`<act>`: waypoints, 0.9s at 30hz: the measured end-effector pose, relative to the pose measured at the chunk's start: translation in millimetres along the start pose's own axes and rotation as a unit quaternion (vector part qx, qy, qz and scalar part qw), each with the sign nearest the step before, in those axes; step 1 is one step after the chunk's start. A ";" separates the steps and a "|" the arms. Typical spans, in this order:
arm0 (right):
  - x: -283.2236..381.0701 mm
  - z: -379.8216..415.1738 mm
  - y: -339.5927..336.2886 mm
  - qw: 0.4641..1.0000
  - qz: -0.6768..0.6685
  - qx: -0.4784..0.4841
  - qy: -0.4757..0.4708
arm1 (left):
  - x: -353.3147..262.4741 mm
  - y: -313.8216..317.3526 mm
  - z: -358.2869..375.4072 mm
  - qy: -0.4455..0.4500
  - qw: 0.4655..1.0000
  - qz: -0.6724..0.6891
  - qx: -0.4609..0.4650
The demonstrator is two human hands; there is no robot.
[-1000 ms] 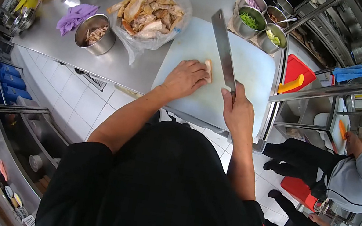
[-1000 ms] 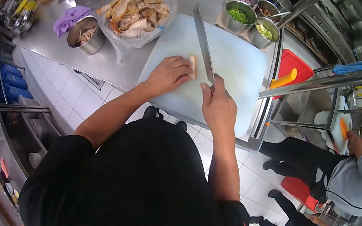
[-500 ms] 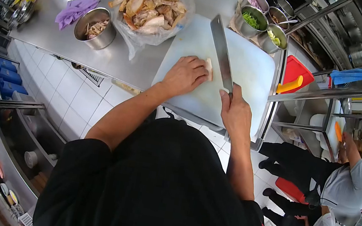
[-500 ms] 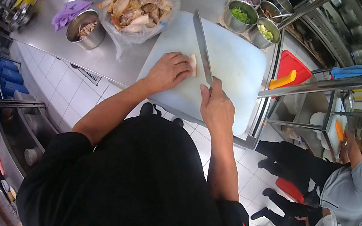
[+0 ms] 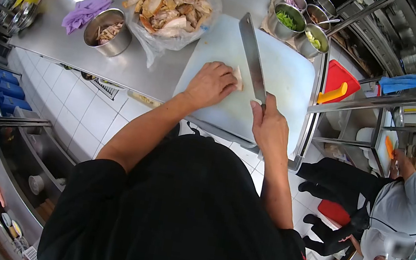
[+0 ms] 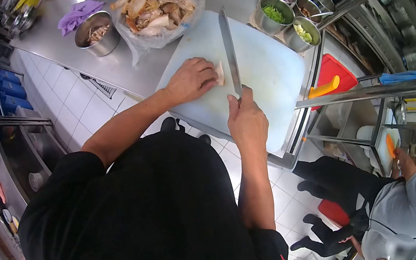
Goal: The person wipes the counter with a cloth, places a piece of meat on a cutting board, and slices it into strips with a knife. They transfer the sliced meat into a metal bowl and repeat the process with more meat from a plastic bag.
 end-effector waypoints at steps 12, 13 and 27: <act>-12.6 2.3 8.1 1.000 0.004 -0.002 0.002 | -0.9 -2.2 -0.1 0.002 1.000 0.005 0.004; -4.7 3.4 1.7 1.000 -0.011 -0.009 0.002 | -0.8 -2.2 0.6 0.003 1.000 0.005 -0.001; 0.7 9.2 4.8 1.000 0.001 -0.004 -0.006 | 1.4 -0.8 1.1 -0.004 1.000 -0.006 0.000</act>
Point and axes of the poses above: each hand's wrist, its own z-axis away from the middle knuckle, its own y-axis out of the palm, x = y × z, the point moved 7 cm from there along -z, towards the middle knuckle, and after that the axes turned 7 degrees about -x, right-handed, at the moved point
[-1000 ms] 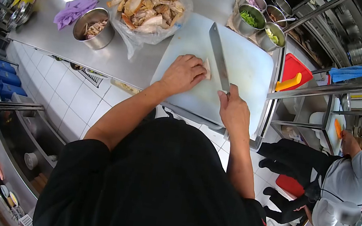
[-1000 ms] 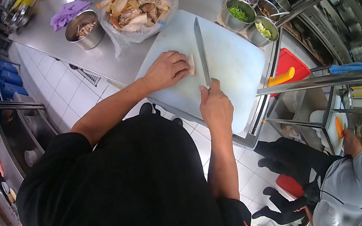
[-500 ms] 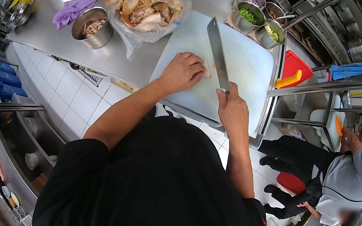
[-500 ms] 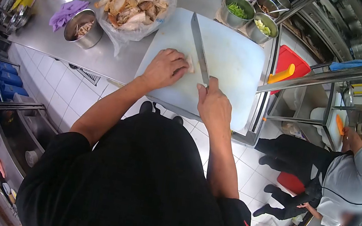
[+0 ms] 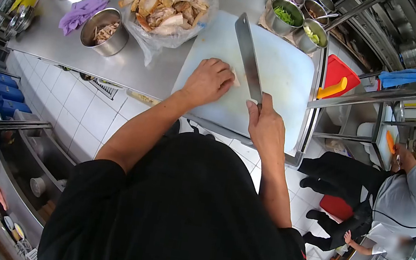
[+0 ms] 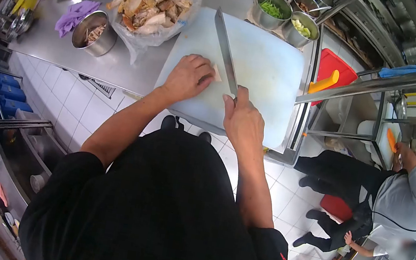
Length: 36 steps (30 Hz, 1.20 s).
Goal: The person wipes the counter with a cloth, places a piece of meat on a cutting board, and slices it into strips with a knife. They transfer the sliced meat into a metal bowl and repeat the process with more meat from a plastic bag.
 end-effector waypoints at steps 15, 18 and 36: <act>2.5 3.7 6.5 1.000 -0.024 0.006 0.001 | 3.7 -1.2 -0.3 -0.010 1.000 0.018 -0.015; -8.4 5.2 25.9 0.999 0.006 0.041 0.016 | 3.6 0.6 -0.9 -0.018 1.000 0.023 0.006; -32.3 14.1 10.1 0.997 0.068 0.005 -0.038 | -42.4 -34.9 -32.7 0.088 0.995 0.036 0.004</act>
Point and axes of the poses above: each hand's wrist, its own z-axis away from the middle knuckle, its own y-axis out of the palm, x = y × z, the point moved 7 cm from there along -z, towards the middle knuckle, and after that the axes turned 7 degrees about -x, right-handed, at the moved point
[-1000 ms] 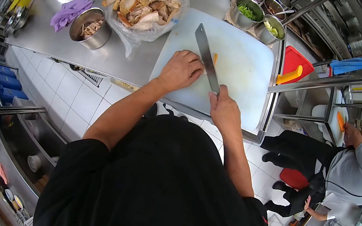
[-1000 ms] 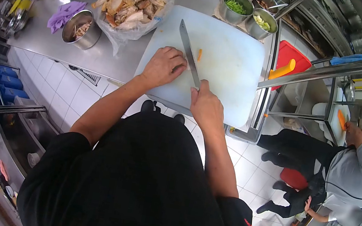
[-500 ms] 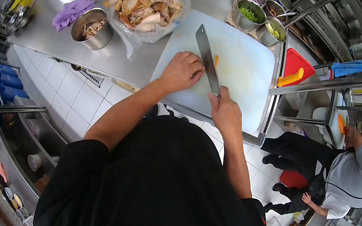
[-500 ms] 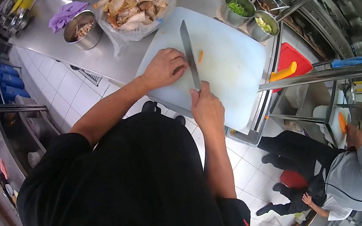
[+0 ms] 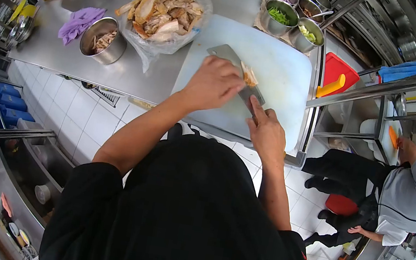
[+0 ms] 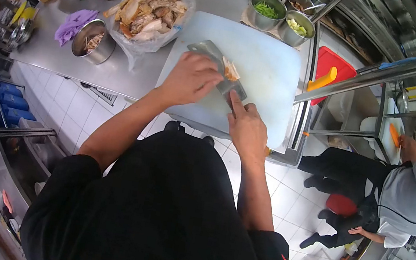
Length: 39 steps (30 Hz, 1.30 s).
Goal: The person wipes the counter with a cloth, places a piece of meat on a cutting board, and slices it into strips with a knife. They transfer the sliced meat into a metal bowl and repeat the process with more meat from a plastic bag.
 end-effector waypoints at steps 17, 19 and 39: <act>17.5 16.3 4.4 0.967 -0.231 0.103 0.033 | 156.0 -73.2 -41.3 -0.207 0.970 -0.125 0.013; 3.8 8.5 -2.3 0.973 -0.206 0.084 0.066 | 186.8 -95.8 -28.6 -0.284 0.933 -0.184 0.122; -26.7 9.8 -2.9 0.988 -0.155 -0.006 0.022 | 207.1 -107.1 -16.7 -0.261 0.925 -0.153 0.229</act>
Point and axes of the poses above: each hand's wrist, its own z-axis away from the middle knuckle, its own y-axis out of the palm, x = y × z, the point moved 7 cm from there along -z, towards the middle knuckle, and after that the axes turned 7 degrees about -x, right-handed, at the moved point
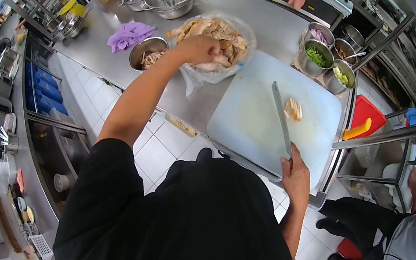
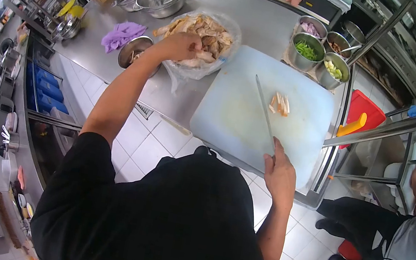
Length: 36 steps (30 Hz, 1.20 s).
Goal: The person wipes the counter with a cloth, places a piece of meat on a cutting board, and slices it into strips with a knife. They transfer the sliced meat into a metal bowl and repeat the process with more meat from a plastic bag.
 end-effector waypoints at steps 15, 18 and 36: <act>-9.6 -5.3 -3.0 0.998 -0.032 0.015 0.057 | 63.2 -35.2 -8.8 -0.227 0.905 0.333 -0.137; -7.6 -4.3 -3.4 0.997 -0.027 0.017 0.064 | 67.6 -41.5 -7.2 -0.210 0.930 0.238 -0.187; 2.6 -3.9 -2.6 0.998 -0.009 0.022 0.059 | -6.6 1.7 31.4 0.011 0.999 -0.011 0.039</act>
Point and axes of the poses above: each hand's wrist, its own z-axis away from the middle knuckle, its own y-axis out of the palm, x = y × z, the point moved 7 cm from there along -z, towards the middle knuckle, and after that the axes turned 7 degrees about -x, right-handed, at the moved point
